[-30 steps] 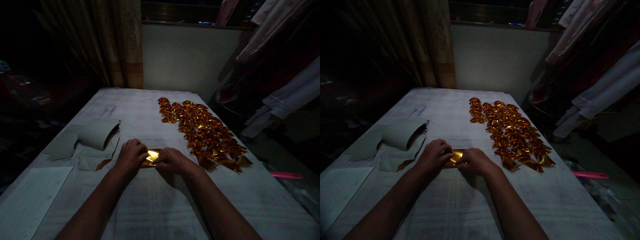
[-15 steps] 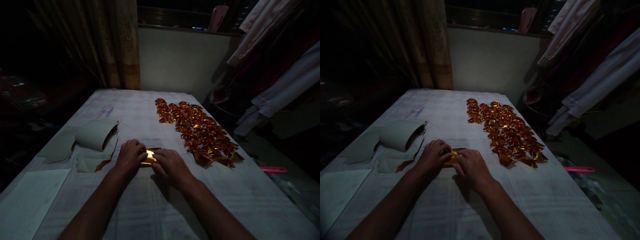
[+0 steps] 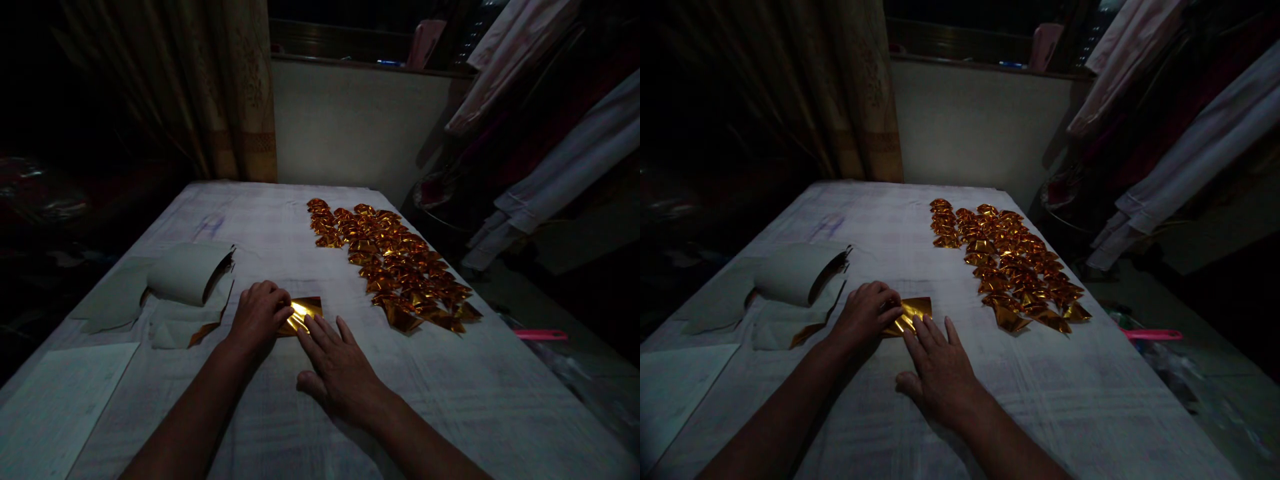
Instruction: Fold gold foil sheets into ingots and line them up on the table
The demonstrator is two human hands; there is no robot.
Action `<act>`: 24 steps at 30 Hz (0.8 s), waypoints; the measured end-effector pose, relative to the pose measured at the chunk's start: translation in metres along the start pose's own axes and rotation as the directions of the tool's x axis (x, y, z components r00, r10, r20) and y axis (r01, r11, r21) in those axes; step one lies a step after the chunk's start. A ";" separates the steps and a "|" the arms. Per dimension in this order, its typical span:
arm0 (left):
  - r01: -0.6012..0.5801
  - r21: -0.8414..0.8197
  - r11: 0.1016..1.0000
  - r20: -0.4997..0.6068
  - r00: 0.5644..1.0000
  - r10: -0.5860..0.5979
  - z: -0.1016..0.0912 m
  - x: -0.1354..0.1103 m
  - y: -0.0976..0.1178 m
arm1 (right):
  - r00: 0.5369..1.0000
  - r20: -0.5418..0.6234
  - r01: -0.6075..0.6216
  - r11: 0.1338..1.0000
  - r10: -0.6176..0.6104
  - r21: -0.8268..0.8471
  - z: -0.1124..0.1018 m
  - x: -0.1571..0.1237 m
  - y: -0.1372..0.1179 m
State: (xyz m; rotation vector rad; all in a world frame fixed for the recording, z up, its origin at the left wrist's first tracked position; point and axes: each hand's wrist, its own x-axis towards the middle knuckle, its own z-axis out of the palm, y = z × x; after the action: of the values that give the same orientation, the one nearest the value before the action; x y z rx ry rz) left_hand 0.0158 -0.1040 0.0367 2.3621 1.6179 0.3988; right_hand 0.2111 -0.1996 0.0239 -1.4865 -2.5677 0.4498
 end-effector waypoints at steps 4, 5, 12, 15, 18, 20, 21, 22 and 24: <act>-0.002 0.003 1.000 -0.006 1.000 0.002 0.001 -0.001 -0.001 | 1.000 0.011 -0.029 1.000 0.029 0.007 0.000 -0.011 0.002; -0.002 0.006 1.000 -0.009 1.000 0.002 0.002 -0.001 -0.001 | 0.999 0.010 -0.053 0.999 0.053 0.002 0.000 -0.013 0.002; 0.018 0.029 0.999 0.021 1.000 -0.019 -0.003 0.000 0.003 | 0.985 -0.064 -0.162 0.987 0.161 -0.005 0.009 -0.020 0.005; 0.035 0.056 0.998 0.033 0.999 -0.037 -0.007 -0.005 0.013 | 0.984 -0.084 -0.160 0.987 0.159 0.001 0.011 -0.021 0.005; 0.072 0.115 0.991 0.020 0.997 -0.074 -0.005 -0.013 0.028 | 0.984 -0.083 -0.160 0.987 0.159 -0.004 0.010 -0.020 0.004; 0.101 0.143 0.984 0.001 0.995 -0.103 0.000 -0.019 0.036 | 0.984 -0.078 -0.163 0.987 0.162 -0.007 0.009 -0.019 0.003; 0.110 0.143 0.984 -0.014 0.994 -0.109 0.003 -0.022 0.039 | 0.984 -0.076 -0.165 0.986 0.164 -0.008 0.009 -0.019 0.003; 0.115 0.135 0.984 -0.030 0.993 -0.112 0.005 -0.024 0.041 | 0.984 -0.074 -0.166 0.986 0.165 -0.010 0.008 -0.019 0.002; 0.125 0.108 0.986 -0.067 0.991 -0.118 0.010 -0.028 0.043 | 0.983 -0.075 -0.167 0.986 0.165 -0.012 0.008 -0.018 0.002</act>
State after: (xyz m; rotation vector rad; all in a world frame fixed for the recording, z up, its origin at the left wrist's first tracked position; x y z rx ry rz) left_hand 0.0466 -0.1458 0.0404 2.3357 1.8464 0.3665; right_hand 0.2198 -0.2161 0.0166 -1.6985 -2.4089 0.3848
